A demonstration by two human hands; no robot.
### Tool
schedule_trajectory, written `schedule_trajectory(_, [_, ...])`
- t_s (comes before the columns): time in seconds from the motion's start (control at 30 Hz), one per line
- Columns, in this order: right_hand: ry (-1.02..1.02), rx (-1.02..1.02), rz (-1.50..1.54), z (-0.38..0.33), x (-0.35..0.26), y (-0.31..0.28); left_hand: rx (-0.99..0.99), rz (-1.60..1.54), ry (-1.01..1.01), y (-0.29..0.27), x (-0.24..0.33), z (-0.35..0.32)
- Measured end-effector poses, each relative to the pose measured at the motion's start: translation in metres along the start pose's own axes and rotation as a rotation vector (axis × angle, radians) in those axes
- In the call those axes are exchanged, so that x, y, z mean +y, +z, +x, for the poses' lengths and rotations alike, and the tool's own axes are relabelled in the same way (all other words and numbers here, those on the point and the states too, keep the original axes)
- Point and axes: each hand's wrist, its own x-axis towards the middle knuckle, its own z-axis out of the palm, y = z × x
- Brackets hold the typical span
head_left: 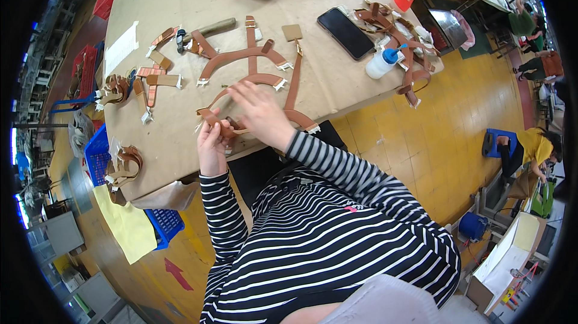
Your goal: The person assembles brown leather straps by applying glue from a squeeze bottle to strap ends and buckles, then pressing the pieces together. The person handles multiple strap segments and buckles, aligns them, and sets the assembled pieces on the worktable.
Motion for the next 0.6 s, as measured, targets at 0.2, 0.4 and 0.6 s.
schedule_trajectory(0.2, [-0.108, -0.089, -0.215, 0.021, 0.008, 0.041, 0.002, 0.103, 0.150, 0.005, -0.007, -0.016])
schedule_trajectory(0.4, [-0.059, -0.122, -0.217, 0.022, 0.006, 0.046, 0.051, 0.080, 0.218, 0.018, -0.022, -0.028])
schedule_trajectory(0.6, [-0.217, -0.119, -0.046, 0.073, 0.022, 0.062, 0.028, 0.000, 0.313, 0.018, -0.018, -0.022])
